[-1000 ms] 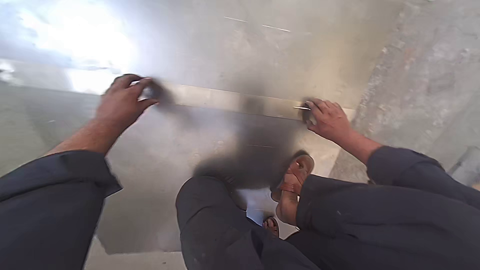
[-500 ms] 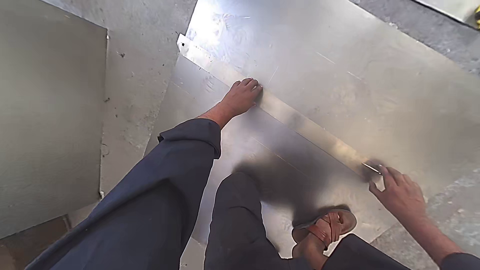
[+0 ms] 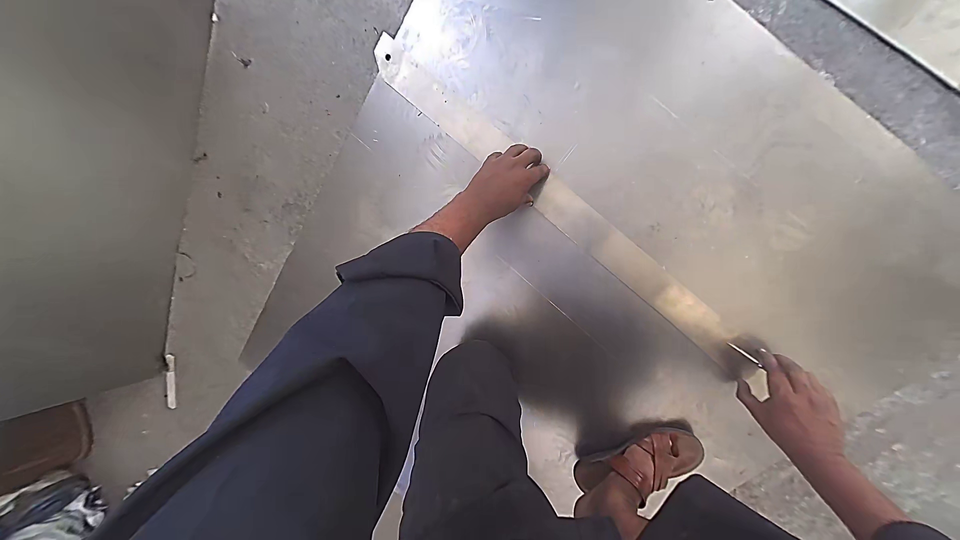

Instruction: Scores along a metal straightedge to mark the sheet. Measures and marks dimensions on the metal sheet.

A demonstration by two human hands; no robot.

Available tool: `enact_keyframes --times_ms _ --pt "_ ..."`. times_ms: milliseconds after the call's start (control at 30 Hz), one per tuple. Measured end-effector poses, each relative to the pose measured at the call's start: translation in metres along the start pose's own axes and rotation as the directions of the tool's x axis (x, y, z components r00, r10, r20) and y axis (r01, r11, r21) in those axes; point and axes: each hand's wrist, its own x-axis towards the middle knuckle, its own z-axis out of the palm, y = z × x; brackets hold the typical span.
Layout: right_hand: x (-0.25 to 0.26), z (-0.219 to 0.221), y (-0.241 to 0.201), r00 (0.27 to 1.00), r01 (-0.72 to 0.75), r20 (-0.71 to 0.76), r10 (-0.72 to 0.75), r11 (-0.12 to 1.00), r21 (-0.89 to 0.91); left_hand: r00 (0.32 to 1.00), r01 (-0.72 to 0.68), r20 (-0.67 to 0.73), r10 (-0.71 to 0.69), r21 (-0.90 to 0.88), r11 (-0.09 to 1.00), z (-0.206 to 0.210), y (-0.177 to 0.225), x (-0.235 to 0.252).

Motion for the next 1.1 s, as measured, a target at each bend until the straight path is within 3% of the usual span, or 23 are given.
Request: enact_keyframes --times_ms 1100 --pt "0.0010 -0.0017 -0.0004 0.999 -0.004 0.044 0.005 1.000 -0.007 0.998 0.033 0.054 -0.034 0.027 0.999 -0.0029 0.0062 0.0017"
